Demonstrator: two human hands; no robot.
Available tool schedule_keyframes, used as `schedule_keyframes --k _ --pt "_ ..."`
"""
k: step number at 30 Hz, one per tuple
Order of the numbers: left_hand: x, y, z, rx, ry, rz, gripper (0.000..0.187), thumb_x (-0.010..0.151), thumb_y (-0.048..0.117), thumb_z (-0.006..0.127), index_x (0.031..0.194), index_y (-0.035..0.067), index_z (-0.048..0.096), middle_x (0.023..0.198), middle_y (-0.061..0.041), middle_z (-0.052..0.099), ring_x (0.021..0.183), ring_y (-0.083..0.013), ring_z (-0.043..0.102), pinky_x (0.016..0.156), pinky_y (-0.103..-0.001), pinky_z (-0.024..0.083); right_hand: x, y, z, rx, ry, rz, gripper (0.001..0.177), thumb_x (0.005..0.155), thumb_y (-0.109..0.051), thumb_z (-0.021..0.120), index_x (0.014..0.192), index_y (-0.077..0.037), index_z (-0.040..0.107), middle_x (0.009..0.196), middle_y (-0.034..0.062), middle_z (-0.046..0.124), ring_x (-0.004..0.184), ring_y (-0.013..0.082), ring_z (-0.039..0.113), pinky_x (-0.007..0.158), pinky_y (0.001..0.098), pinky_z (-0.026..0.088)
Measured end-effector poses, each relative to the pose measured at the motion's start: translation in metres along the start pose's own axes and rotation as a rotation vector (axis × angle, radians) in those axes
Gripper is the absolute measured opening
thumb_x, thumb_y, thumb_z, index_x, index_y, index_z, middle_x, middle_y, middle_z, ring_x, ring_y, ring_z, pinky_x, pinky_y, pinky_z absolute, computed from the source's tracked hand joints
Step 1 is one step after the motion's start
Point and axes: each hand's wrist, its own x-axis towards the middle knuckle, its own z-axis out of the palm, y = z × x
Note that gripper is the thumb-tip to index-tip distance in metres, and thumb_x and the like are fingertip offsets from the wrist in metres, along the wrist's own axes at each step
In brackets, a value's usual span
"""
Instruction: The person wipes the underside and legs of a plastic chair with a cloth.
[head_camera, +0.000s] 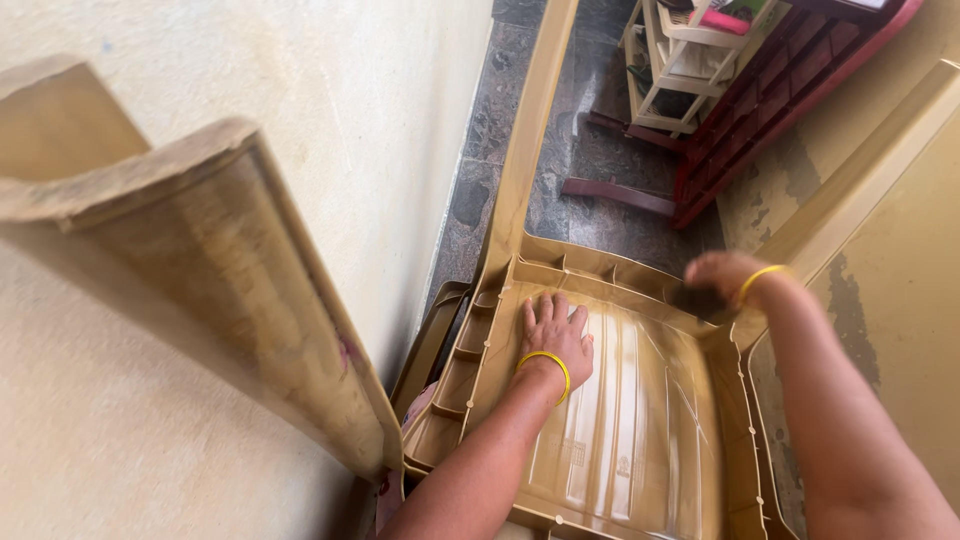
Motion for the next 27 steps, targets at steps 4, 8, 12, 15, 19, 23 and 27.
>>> schedule_keyframes --k 4,8,12,15,19,23,27 --pt "0.001 0.0 0.001 -0.008 0.012 0.013 0.057 0.094 0.033 0.057 0.144 0.009 0.048 0.155 -0.025 0.032 0.148 -0.0429 0.021 0.121 -0.06 0.008 -0.034 -0.028 -0.035 0.708 -0.082 -0.303 0.029 0.096 -0.028 0.076 0.122 -0.016 0.071 0.091 -0.0057 0.063 0.055 0.0046 0.037 0.046 0.022 0.03" --pt "0.001 0.002 -0.002 0.001 -0.001 0.006 0.056 0.094 0.033 0.057 0.144 0.01 0.048 0.155 -0.024 0.033 0.149 -0.0425 0.022 0.122 -0.06 0.008 -0.03 -0.048 -0.003 0.149 0.041 -0.12 0.031 0.09 -0.029 0.072 0.12 -0.024 0.074 0.088 -0.0077 0.073 0.062 0.0082 0.059 0.058 0.0262 0.054" --pt "0.001 0.002 -0.003 -0.003 0.022 0.001 0.056 0.093 0.033 0.057 0.143 0.009 0.049 0.154 -0.024 0.034 0.148 -0.0429 0.022 0.121 -0.06 0.009 0.007 -0.047 0.046 -0.085 0.029 -0.079 0.024 0.091 -0.028 0.076 0.113 -0.02 0.081 0.075 0.0091 0.072 0.06 0.0171 0.062 0.058 0.033 0.055" --pt "-0.004 0.002 -0.001 0.007 0.021 0.005 0.054 0.094 0.034 0.056 0.142 0.009 0.051 0.154 -0.023 0.036 0.149 -0.0425 0.024 0.122 -0.061 0.01 0.027 -0.04 0.075 -0.252 0.191 -0.192 0.02 0.085 -0.025 0.082 0.104 -0.018 0.086 0.08 0.0041 0.073 0.062 0.0118 0.059 0.063 0.0295 0.049" --pt "-0.002 0.004 -0.006 -0.014 0.026 0.006 0.057 0.093 0.033 0.058 0.144 0.009 0.05 0.153 -0.023 0.037 0.148 -0.0432 0.023 0.122 -0.061 0.008 0.008 -0.066 0.071 0.302 0.14 -0.161 0.02 0.085 -0.018 0.085 0.101 -0.006 0.083 0.074 0.0064 0.069 0.052 0.0126 0.045 0.051 0.0333 0.041" --pt "0.003 0.002 0.0 0.023 0.008 0.004 0.057 0.092 0.034 0.058 0.144 0.01 0.05 0.154 -0.023 0.036 0.148 -0.0421 0.023 0.122 -0.06 0.008 -0.052 -0.094 0.047 0.86 0.071 -0.391 0.017 0.086 -0.014 0.08 0.102 -0.011 0.077 0.082 -0.0041 0.07 0.051 0.0036 0.041 0.047 0.0232 0.034" --pt "0.006 0.002 0.002 0.068 0.022 0.024 0.06 0.09 0.033 0.061 0.145 0.013 0.048 0.151 -0.023 0.037 0.147 -0.0419 0.024 0.12 -0.063 0.008 -0.1 -0.079 0.065 0.879 0.087 -0.352 0.015 0.086 -0.012 0.076 0.101 -0.012 0.076 0.085 -0.0037 0.073 0.05 0.004 0.05 0.048 0.0219 0.045"
